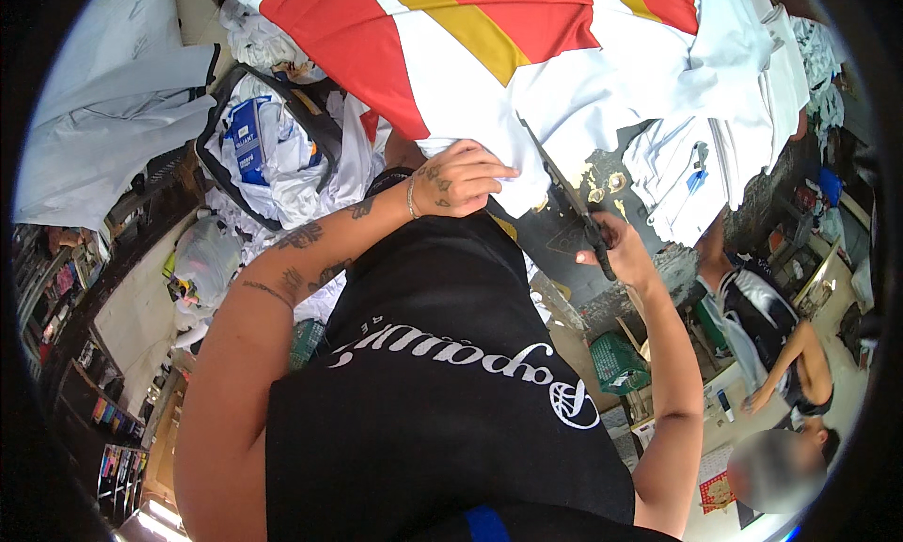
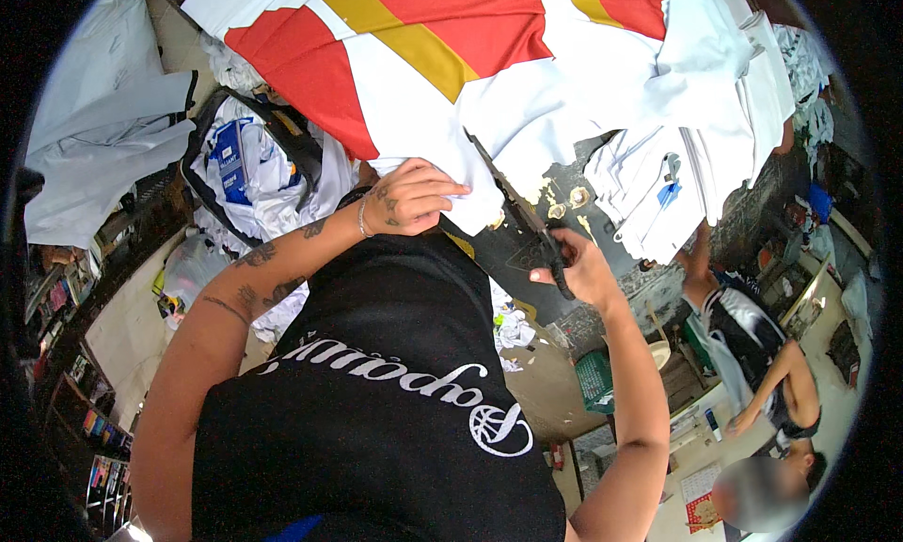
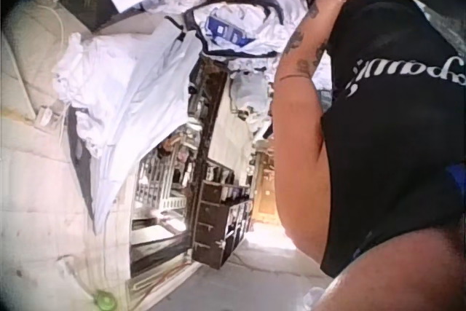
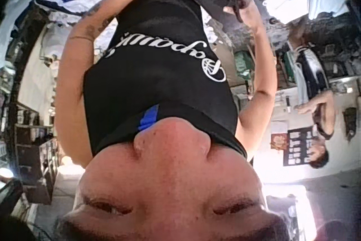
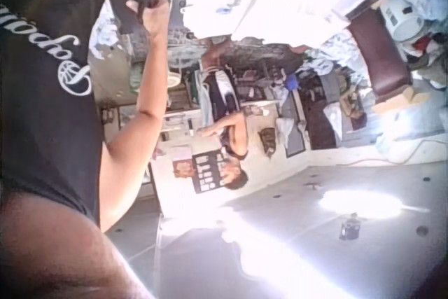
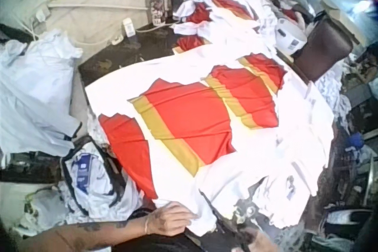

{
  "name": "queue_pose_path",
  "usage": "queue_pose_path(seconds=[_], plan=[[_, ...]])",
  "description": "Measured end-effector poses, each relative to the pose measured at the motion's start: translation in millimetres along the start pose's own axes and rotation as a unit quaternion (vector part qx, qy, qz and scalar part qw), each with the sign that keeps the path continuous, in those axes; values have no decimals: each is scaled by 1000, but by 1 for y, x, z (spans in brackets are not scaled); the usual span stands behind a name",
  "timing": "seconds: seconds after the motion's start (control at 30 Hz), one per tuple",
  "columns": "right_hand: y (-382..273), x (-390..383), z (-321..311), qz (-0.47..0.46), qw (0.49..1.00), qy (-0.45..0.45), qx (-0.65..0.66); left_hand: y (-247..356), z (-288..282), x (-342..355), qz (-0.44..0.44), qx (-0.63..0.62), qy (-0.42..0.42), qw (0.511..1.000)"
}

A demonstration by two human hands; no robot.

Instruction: The person uses shears to cut a large piece of white fabric with red and yellow printed patterns on a work table. They repeatedly lift, align, and trim the fabric edges, then fold and stack the cut pieces on the table.

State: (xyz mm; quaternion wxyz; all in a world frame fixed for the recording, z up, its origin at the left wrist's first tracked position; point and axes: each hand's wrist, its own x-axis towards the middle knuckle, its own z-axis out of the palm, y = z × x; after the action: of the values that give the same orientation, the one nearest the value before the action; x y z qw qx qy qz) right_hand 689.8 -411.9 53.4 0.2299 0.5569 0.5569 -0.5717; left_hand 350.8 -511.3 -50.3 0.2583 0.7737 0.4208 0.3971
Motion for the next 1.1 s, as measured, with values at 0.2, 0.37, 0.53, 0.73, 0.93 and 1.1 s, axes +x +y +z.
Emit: queue_pose_path(seconds=[0.2, 0.37, 0.53, 0.73, 0.93, 1.1], plan=[[-41, 25, -10, -73, 997, -3, -6, -1, 4, -4, 19, -43, -48, 998], [-82, 31, -3, -79, 996, -17, 36, -6, 3, -7, 24, -81, -56, 995], [-113, 48, 1, -115, 993, 13, 18, -14, -1, -7, 58, -136, -88, 985], [-146, 66, 5, -75, 995, -35, 47, -23, -2, -12, 109, -159, -119, 974], [-189, 83, 16, -28, 999, -22, -4, -26, -2, -10, 101, -223, -158, 957], [-218, 94, 18, -154, 987, -14, 35, -33, -3, -15, 102, -226, -173, 953]])
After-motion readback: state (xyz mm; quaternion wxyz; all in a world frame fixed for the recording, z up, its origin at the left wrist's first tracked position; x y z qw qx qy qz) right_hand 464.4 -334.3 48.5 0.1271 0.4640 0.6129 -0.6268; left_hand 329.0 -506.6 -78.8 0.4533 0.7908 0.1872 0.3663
